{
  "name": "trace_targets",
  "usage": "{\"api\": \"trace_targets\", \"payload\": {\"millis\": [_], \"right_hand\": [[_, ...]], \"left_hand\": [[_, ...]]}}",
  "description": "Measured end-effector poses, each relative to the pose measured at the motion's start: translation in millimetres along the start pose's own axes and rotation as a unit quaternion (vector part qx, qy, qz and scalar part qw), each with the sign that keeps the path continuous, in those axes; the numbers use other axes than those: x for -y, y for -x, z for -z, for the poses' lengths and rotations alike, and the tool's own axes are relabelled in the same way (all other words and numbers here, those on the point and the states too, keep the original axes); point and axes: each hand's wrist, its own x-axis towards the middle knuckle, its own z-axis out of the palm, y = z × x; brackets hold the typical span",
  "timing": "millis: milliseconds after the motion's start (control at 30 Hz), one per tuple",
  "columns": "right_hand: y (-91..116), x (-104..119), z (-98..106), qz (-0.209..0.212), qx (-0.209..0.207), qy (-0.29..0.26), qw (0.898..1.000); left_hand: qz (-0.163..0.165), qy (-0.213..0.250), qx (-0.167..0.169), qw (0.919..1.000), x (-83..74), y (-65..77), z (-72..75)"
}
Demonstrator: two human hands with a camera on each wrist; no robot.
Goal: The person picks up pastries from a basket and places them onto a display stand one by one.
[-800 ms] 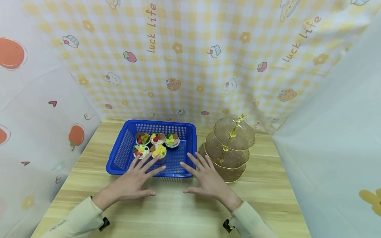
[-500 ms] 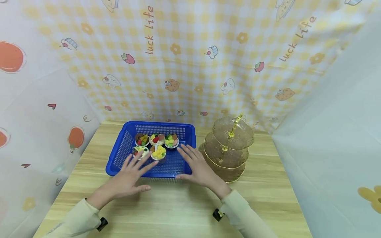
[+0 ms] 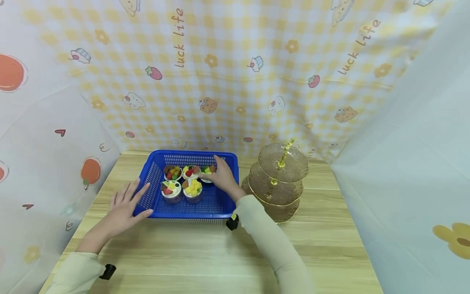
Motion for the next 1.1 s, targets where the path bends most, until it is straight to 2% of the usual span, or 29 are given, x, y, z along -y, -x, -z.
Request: {"api": "trace_targets", "payload": {"millis": [167,333,467,633,833,1100], "right_hand": [[-19,-4,-8,-0.019,0.011,0.011,1.0],[-28,-14,-10,-0.032,0.023,0.016,0.999],[-33,-20,-11,-0.054,0.031,0.017,0.998],[-35,-23,-18,-0.078,0.017,0.028,0.996],[-34,-23,-29,-0.085,-0.004,0.023,0.996],[-32,-22,-34,-0.088,0.0,0.039,0.995]], "left_hand": [[0.035,0.004,0.017,0.9992,13.8,2.9,0.0],[0.055,0.01,0.032,0.998,16.9,3.9,0.1],[0.059,0.014,0.04,0.9973,19.0,2.4,-1.1],[0.061,0.025,0.045,0.9968,19.8,1.6,-2.8],[0.066,0.03,0.052,0.996,20.2,0.3,-2.8],[0.073,0.036,0.059,0.9949,18.8,-0.5,-1.9]]}}
